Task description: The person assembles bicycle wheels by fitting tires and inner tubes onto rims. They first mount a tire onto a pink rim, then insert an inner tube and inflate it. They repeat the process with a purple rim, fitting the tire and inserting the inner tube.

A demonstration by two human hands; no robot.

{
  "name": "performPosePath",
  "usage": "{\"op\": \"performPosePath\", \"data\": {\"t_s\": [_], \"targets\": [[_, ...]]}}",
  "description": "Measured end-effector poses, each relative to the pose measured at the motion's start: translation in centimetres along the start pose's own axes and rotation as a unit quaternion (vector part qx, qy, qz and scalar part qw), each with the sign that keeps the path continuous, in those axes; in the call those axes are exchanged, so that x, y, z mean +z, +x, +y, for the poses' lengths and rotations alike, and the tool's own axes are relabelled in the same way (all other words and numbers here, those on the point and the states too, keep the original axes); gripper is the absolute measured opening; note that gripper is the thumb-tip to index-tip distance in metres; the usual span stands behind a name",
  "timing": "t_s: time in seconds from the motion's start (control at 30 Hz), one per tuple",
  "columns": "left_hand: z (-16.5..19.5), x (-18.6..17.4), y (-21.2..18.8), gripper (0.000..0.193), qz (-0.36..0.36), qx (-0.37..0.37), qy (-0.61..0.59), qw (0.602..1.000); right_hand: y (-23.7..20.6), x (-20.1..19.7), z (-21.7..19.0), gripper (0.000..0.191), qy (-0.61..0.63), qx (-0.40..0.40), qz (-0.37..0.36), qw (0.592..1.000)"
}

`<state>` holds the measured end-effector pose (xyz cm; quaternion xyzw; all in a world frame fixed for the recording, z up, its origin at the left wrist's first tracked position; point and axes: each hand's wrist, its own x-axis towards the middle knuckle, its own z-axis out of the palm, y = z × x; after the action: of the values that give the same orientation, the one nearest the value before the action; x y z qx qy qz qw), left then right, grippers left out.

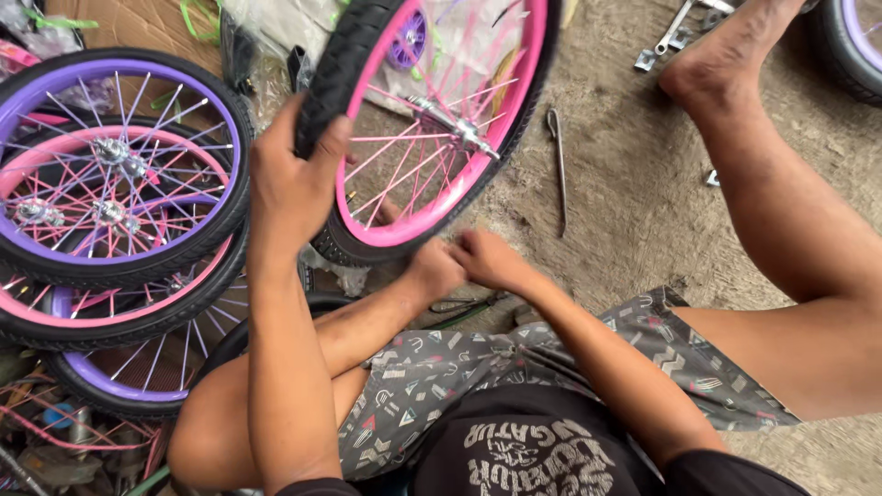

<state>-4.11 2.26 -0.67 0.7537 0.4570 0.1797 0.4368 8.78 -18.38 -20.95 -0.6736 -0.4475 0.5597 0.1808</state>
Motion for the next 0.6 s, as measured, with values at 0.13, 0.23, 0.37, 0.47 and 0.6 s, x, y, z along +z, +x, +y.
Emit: {"op": "performPosePath", "data": {"t_s": [0.13, 0.23, 0.37, 0.47, 0.6], "targets": [[-1.1, 0.6, 1.0, 0.048, 0.026, -0.038, -0.098, 0.994, -3.2, -0.8, 5.6, 0.07, -0.213, 0.207, -0.133, 0.946], [-2.2, 0.7, 0.4, 0.038, 0.033, -0.019, -0.12, 0.992, -3.8, 0.2, 6.0, 0.081, -0.155, 0.308, -0.159, 0.925], [-4.6, 0.6, -3.6, 0.036, 0.033, -0.059, -0.121, 0.99, -4.0, 1.1, 5.7, 0.081, -0.201, 0.297, -0.088, 0.929], [-7.5, 2.6, -9.3, 0.044, 0.162, -0.062, -0.074, 0.982, -4.4, 1.5, 6.6, 0.076, -0.186, 0.291, -0.046, 0.937], [-13.1, 5.1, -15.5, 0.045, 0.195, -0.244, -0.149, 0.938, -3.8, 1.5, 8.6, 0.071, -0.127, 0.289, 0.093, 0.944]]}}
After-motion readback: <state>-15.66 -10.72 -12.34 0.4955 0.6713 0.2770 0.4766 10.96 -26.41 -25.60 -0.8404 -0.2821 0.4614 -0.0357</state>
